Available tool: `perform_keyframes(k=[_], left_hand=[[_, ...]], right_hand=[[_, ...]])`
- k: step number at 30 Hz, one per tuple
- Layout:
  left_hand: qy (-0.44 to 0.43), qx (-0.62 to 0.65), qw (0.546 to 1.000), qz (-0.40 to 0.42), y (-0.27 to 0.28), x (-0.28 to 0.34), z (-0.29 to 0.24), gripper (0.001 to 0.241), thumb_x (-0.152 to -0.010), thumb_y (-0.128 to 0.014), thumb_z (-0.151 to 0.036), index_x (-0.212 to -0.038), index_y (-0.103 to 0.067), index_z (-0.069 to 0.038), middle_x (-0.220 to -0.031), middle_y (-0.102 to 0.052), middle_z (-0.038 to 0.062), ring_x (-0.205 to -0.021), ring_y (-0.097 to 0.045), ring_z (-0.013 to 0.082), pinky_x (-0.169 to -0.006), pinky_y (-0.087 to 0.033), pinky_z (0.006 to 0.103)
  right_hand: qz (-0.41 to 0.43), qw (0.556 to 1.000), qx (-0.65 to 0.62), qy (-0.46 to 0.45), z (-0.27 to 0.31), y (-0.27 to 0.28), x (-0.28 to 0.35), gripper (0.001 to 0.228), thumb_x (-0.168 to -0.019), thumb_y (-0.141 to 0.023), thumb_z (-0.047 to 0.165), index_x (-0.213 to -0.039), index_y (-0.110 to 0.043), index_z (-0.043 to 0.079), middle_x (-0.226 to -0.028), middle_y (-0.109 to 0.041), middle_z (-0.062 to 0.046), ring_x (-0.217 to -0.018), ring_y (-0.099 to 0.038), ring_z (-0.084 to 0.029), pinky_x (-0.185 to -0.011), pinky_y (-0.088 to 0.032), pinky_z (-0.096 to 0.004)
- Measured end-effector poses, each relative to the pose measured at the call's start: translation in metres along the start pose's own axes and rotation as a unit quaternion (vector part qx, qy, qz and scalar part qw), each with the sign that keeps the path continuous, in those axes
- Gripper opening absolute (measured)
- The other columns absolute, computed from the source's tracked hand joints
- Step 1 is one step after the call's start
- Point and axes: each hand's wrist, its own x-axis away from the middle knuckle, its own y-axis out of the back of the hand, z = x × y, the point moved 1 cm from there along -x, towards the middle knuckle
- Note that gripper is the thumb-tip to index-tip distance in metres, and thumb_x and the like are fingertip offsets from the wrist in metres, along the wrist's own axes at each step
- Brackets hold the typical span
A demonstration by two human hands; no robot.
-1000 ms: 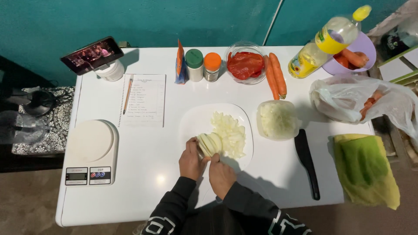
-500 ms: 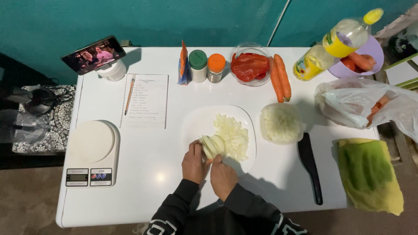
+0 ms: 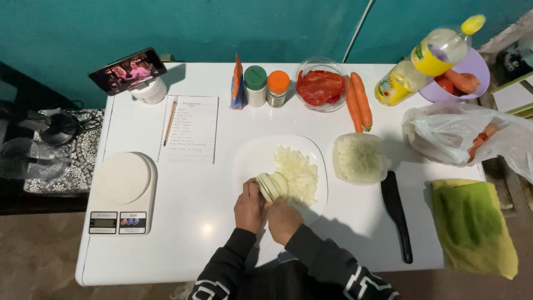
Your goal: Chopping onions on a plate using a small knife as part of food preparation.
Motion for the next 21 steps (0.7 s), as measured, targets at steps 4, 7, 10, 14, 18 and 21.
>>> perform_keyframes(k=[4, 7, 10, 14, 18, 21], left_hand=[[0.004, 0.020, 1.000, -0.004, 0.005, 0.004, 0.000, 0.063, -0.079, -0.087, -0.029, -0.119, -0.049, 0.000, -0.137, -0.055, 0.018, -0.090, -0.066, 0.0406, -0.072, -0.055, 0.0471], [-0.011, 0.000, 1.000, -0.013, 0.000, -0.003, -0.003, 0.064, -0.076, -0.082, -0.025, -0.126, -0.050, -0.001, -0.134, -0.057, 0.017, -0.092, -0.066, 0.0404, -0.074, -0.056, 0.0460], [0.028, -0.027, 0.999, 0.000, 0.000, 0.010, -0.001, 0.068, -0.075, -0.081, -0.027, -0.130, -0.051, -0.003, -0.135, -0.057, 0.017, -0.092, -0.067, 0.0394, -0.073, -0.057, 0.0451], [0.031, -0.017, 0.999, 0.003, 0.004, -0.002, -0.007, 0.077, -0.073, -0.088, -0.038, -0.128, -0.049, -0.001, -0.131, -0.057, 0.016, -0.087, -0.067, 0.0381, -0.071, -0.056, 0.0449], [0.051, -0.044, 0.997, 0.045, 0.004, -0.006, -0.006, 0.084, -0.068, -0.091, -0.034, -0.133, -0.048, -0.002, -0.132, -0.057, 0.014, -0.085, -0.069, 0.0358, -0.069, -0.057, 0.0436], [0.057, -0.026, 0.997, 0.041, 0.002, -0.001, -0.002, 0.077, -0.066, -0.091, -0.032, -0.124, -0.050, -0.004, -0.138, -0.058, 0.010, -0.088, -0.071, 0.0356, -0.067, -0.058, 0.0440]], right_hand=[[-0.083, 0.992, -0.081, -0.049, -0.001, -0.024, -0.008, 0.032, -0.101, -0.048, 0.015, -0.114, -0.049, -0.014, -0.084, -0.071, -0.027, -0.078, -0.072, -0.042, -0.064, -0.058, -0.050], [-0.145, 0.978, -0.137, -0.055, -0.007, -0.027, -0.023, 0.028, -0.097, -0.050, 0.016, -0.110, -0.050, -0.009, -0.083, -0.072, -0.026, -0.078, -0.070, -0.045, -0.065, -0.054, -0.054], [-0.130, 0.982, -0.127, -0.056, -0.005, -0.027, -0.003, 0.028, -0.102, -0.051, 0.020, -0.109, -0.049, -0.007, -0.082, -0.070, -0.029, -0.078, -0.069, -0.047, -0.066, -0.054, -0.056], [-0.096, 0.992, -0.069, -0.049, -0.011, -0.026, 0.008, 0.027, -0.089, -0.056, 0.005, -0.112, -0.047, -0.008, -0.078, -0.071, -0.027, -0.075, -0.072, -0.044, -0.064, -0.057, -0.053], [-0.161, 0.984, -0.061, -0.057, -0.012, -0.044, 0.004, 0.026, -0.089, -0.056, 0.005, -0.111, -0.048, -0.008, -0.073, -0.071, -0.025, -0.070, -0.072, -0.044, -0.061, -0.057, -0.053], [-0.140, 0.984, -0.080, -0.078, -0.011, -0.038, 0.004, 0.025, -0.096, -0.053, 0.009, -0.112, -0.047, -0.009, -0.074, -0.070, -0.027, -0.068, -0.072, -0.044, -0.059, -0.057, -0.054]])
